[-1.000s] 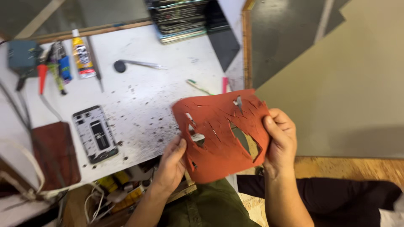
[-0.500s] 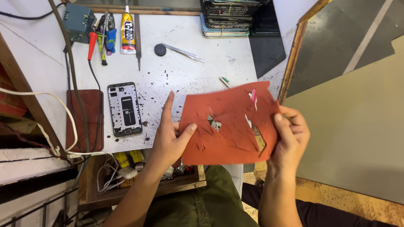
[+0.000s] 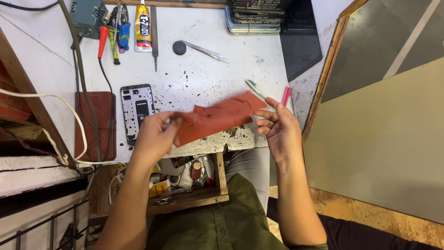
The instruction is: The person cleans and scrapes the internal frame of a mobile phone using a spudger and a brush.
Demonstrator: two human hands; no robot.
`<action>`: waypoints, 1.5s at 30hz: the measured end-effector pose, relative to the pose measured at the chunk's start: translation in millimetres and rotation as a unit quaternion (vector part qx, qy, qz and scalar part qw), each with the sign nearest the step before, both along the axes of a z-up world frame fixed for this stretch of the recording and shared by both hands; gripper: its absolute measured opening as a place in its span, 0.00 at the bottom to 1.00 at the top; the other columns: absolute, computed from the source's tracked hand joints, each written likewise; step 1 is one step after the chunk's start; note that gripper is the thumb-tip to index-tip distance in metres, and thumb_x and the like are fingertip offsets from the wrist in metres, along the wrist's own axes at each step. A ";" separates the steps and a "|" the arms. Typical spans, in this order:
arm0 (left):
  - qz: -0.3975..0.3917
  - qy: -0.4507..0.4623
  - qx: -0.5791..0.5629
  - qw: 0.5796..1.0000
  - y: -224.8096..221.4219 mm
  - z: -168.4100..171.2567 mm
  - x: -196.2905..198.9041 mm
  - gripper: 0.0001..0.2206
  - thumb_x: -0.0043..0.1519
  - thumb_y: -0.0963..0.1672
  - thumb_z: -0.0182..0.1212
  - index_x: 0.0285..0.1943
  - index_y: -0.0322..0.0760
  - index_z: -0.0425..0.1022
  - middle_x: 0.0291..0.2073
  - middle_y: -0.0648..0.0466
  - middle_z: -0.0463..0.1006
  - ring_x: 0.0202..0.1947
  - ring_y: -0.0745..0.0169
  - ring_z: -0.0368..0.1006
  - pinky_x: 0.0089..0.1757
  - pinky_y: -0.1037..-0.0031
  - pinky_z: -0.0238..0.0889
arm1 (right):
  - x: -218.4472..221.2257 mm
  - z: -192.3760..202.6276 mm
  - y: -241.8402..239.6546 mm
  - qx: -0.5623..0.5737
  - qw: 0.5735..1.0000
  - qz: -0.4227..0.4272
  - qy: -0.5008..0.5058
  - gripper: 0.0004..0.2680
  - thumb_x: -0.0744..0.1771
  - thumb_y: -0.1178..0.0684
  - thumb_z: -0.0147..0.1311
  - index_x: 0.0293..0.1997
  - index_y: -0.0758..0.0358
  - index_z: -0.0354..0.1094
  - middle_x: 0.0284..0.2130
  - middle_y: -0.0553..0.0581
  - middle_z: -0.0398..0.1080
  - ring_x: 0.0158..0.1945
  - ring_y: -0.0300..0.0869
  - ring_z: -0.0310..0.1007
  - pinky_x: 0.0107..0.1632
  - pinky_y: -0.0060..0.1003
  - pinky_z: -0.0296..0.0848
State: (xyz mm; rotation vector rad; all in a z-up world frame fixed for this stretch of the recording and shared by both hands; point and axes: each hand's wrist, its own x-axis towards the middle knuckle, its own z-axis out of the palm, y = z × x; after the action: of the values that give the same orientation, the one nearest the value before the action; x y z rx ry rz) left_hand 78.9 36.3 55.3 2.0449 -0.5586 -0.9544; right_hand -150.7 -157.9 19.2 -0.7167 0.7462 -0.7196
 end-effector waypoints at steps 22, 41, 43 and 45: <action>-0.039 -0.376 0.101 0.920 4.2 -26.9 7.5 0.18 0.70 0.53 0.50 0.40 0.38 0.75 0.21 0.43 0.77 0.26 0.39 0.76 0.33 0.53 0.65 | 7.7 -12.2 44.5 -0.503 0.788 0.030 0.354 0.05 0.62 0.60 0.62 0.35 0.67 0.70 0.28 0.57 0.68 0.33 0.48 0.68 0.39 0.42 0.67; 0.018 -0.506 0.105 0.856 36.6 -65.7 17.1 0.50 0.57 0.53 0.74 0.82 0.24 0.48 0.68 0.29 0.62 0.64 0.29 0.57 0.57 0.40 0.53 | 30.4 -24.3 66.4 -0.689 0.595 0.131 0.393 0.34 0.66 0.31 0.55 0.71 0.71 0.52 0.71 0.66 0.53 0.76 0.54 0.48 0.75 0.61 0.40; 0.036 -0.505 0.108 0.855 35.3 -65.3 21.7 0.51 0.58 0.51 0.74 0.81 0.19 0.44 0.65 0.27 0.62 0.64 0.28 0.57 0.61 0.44 0.53 | 33.5 -24.4 64.2 -0.676 0.586 0.148 0.421 0.31 0.67 0.30 0.51 0.71 0.66 0.55 0.70 0.59 0.56 0.76 0.49 0.50 0.77 0.63 0.39; 0.044 -0.474 0.105 0.873 32.1 -63.0 27.4 0.54 0.56 0.51 0.75 0.81 0.17 0.39 0.62 0.26 0.65 0.62 0.28 0.58 0.62 0.45 0.53 | 32.9 -25.5 57.0 -0.697 0.575 0.114 0.413 0.31 0.67 0.30 0.49 0.73 0.67 0.54 0.72 0.60 0.55 0.77 0.50 0.49 0.76 0.62 0.40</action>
State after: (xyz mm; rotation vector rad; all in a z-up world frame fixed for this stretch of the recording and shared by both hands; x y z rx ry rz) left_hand 106.2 68.3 -7.7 2.6509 -0.8652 0.1363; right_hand -117.8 -100.9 -6.3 -2.7215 0.7628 -0.6002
